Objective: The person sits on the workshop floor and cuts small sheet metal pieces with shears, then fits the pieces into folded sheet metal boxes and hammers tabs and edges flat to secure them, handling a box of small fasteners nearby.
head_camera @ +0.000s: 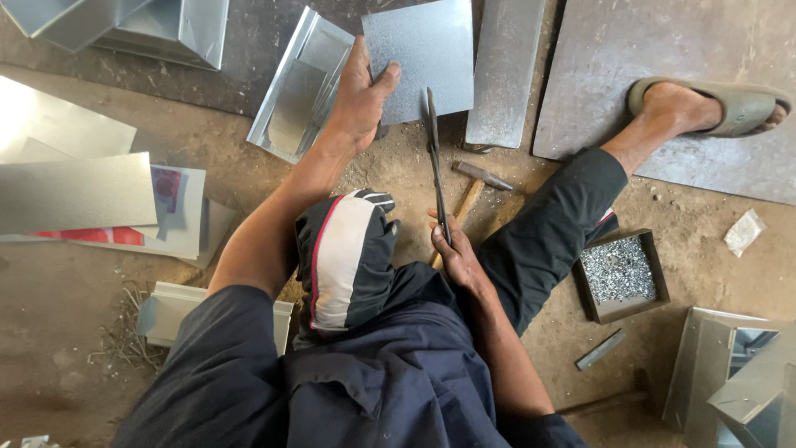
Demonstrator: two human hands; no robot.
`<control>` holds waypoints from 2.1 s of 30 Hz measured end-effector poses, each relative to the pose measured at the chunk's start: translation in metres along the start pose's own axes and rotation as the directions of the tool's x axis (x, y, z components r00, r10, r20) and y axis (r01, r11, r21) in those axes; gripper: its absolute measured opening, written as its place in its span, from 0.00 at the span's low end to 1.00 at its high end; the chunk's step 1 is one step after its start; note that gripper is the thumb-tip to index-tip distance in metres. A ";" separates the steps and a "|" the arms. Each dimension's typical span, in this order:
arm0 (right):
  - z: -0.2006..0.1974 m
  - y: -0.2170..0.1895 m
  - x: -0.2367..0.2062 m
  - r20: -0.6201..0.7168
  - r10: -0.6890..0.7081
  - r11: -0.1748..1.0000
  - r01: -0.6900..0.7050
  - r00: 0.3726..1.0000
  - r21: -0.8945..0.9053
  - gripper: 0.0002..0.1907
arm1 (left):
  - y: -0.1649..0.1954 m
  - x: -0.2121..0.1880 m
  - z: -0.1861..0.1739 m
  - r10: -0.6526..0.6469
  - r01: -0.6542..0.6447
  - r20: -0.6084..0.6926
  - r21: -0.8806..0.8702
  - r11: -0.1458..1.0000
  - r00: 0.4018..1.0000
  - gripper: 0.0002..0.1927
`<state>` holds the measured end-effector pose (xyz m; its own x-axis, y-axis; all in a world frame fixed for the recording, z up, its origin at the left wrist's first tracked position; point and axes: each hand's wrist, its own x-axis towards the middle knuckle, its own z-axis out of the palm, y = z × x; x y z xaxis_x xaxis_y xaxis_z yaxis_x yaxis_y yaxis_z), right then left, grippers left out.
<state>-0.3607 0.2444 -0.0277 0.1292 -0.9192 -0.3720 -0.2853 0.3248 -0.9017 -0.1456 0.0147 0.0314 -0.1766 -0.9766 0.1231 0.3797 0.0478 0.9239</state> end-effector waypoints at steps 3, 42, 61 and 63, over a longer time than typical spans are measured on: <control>0.000 0.001 0.001 -0.036 0.034 0.998 -0.036 0.999 -0.046 0.20 | 0.000 -0.001 0.001 -0.048 0.048 -0.014 0.000 0.999 0.999 0.27; 0.000 0.034 0.034 -0.111 0.096 0.993 -0.102 0.989 -0.053 0.25 | -0.079 -0.070 0.007 -0.190 0.194 -0.036 0.198 0.961 0.981 0.26; 0.008 0.033 0.036 0.008 0.252 0.850 -0.217 0.968 -0.481 0.26 | 0.011 0.023 -0.137 0.105 0.194 -0.268 0.870 0.453 0.958 0.12; 0.009 0.038 0.039 0.015 0.232 0.837 -0.191 0.973 -0.513 0.24 | 0.003 0.031 -0.132 0.181 0.132 -0.213 0.916 0.380 0.960 0.14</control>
<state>-0.3581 0.2225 -0.0780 0.0739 -0.8156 -0.5740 -0.7508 0.3333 -0.5703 -0.0299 -0.0427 -0.0097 0.0931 -0.9736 0.2084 -0.7105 0.0817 0.6989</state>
